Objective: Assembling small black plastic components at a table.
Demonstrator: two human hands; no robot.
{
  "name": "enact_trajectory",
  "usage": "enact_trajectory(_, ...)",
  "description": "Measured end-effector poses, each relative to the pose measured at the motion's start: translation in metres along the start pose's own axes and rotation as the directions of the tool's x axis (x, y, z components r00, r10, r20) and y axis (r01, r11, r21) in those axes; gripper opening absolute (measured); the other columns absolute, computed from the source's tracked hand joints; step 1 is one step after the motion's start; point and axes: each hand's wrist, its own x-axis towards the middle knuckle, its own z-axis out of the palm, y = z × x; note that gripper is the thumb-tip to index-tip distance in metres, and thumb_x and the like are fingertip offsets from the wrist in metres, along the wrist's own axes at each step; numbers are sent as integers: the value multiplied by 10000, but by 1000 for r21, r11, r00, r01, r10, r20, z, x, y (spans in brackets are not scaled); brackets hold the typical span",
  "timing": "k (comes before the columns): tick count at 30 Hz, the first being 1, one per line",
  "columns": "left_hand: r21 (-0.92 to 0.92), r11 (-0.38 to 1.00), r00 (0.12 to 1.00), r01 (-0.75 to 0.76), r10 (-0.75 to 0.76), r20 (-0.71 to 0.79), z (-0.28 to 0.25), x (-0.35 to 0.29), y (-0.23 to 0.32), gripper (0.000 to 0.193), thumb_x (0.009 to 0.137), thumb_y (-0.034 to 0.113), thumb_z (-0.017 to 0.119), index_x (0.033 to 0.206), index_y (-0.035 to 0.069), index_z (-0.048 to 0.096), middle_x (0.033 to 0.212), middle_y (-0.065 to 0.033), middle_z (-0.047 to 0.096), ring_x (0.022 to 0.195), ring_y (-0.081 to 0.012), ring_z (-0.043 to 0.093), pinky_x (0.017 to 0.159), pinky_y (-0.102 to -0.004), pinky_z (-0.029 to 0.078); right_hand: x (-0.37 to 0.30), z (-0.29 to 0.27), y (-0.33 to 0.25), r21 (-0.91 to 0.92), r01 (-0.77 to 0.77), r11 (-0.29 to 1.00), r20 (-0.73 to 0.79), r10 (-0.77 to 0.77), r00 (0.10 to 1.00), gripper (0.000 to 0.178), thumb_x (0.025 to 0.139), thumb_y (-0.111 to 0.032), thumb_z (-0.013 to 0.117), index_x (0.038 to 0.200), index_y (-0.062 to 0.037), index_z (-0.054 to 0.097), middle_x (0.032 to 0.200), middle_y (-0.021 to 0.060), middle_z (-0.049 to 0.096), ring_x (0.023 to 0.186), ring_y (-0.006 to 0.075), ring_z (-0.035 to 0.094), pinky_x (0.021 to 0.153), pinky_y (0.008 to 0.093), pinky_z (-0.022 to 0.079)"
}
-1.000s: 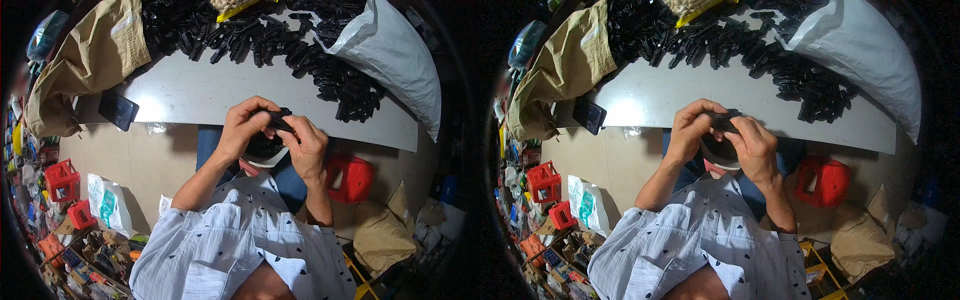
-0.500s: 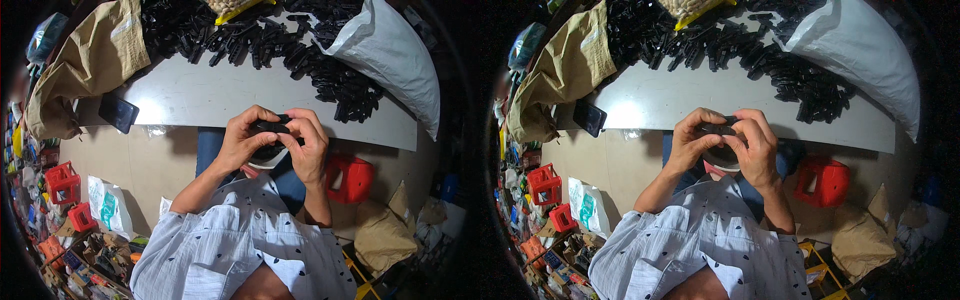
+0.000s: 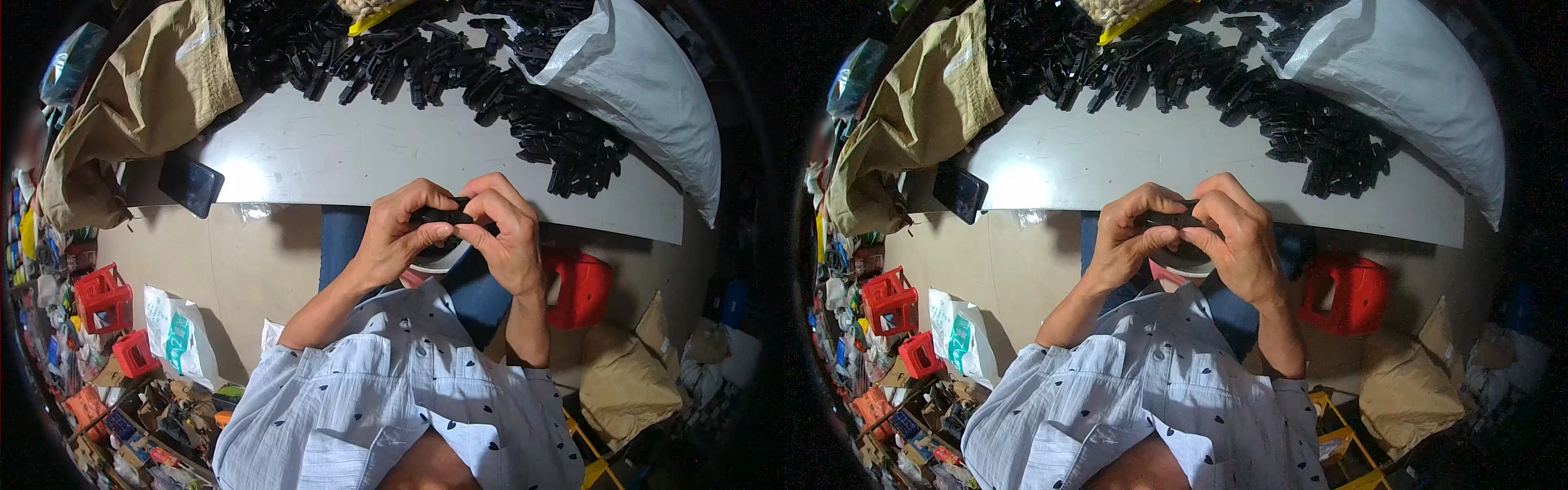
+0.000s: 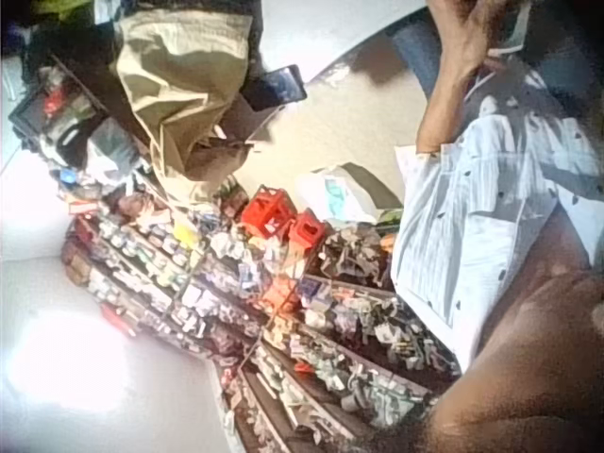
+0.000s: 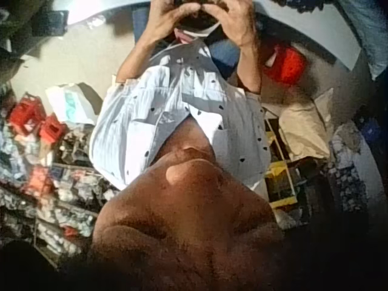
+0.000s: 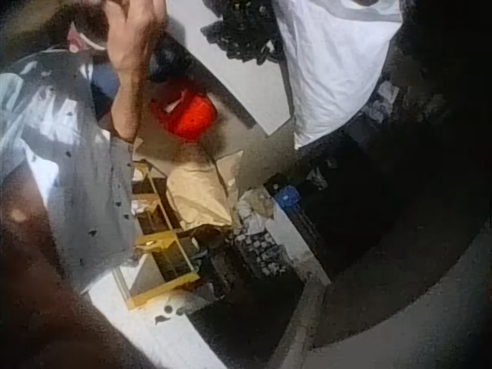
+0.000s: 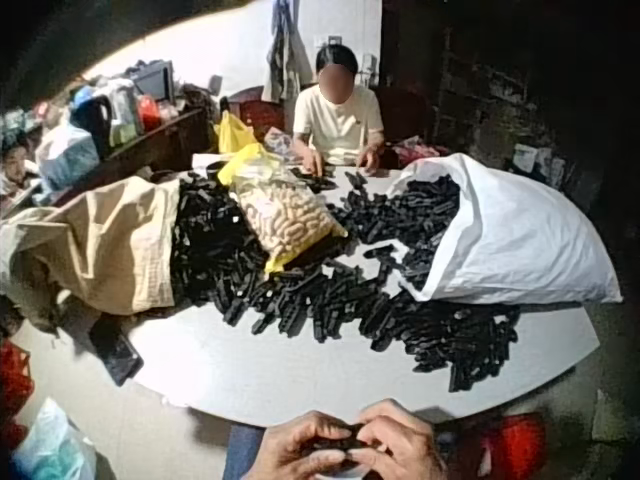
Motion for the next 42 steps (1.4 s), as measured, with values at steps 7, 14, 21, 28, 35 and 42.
enact_trajectory(7,-200,980,988,-2,-30,-154,4,-5,-4,201,856,127,712,940,-7,587,852,-32,611,742,-71,549,656,-213,456,-6,13,-2,172,-122,978,-78,137,988,341,814,-113,720,1084,16,558,912,124,613,835,220,679,623,308,551)
enact_trajectory(14,-96,991,977,-93,73,-198,5,-6,-3,248,827,159,745,929,12,574,844,-25,605,756,-76,549,681,-212,443,-9,14,1,73,46,996,-139,-35,990,251,798,-84,722,985,8,582,822,111,599,680,204,650,584,298,524)
enact_trajectory(21,109,991,997,-72,70,16,-20,18,2,497,800,262,743,1185,20,542,1058,-101,577,936,-191,552,842,-304,447,-29,24,8,-158,80,984,-170,-107,980,182,727,-41,748,807,-7,588,711,103,588,606,239,618,521,329,474)
enact_trajectory(28,819,548,967,-173,254,34,-37,107,-12,467,782,167,704,1224,97,570,1196,-125,543,1055,-299,517,905,-382,436,-29,35,33,-362,177,915,17,-183,983,137,800,-27,669,899,-6,576,761,112,536,620,275,581,529,362,462)
enact_trajectory(35,853,283,873,-438,359,329,-10,170,-57,482,795,192,676,1256,135,548,1292,-112,529,1252,-321,437,1042,-464,307,64,-16,60,-794,-133,594,-281,-164,946,363,814,-14,597,1175,-44,577,1125,116,569,1035,298,539,797,383,478)
enact_trajectory(42,897,212,910,-389,241,337,-31,118,-42,425,803,172,658,1214,126,560,1293,-69,557,1307,-281,418,1087,-481,248,48,3,79,-782,5,623,-142,-186,972,485,779,-17,649,1253,-32,547,1269,115,545,1154,286,507,948,400,408)
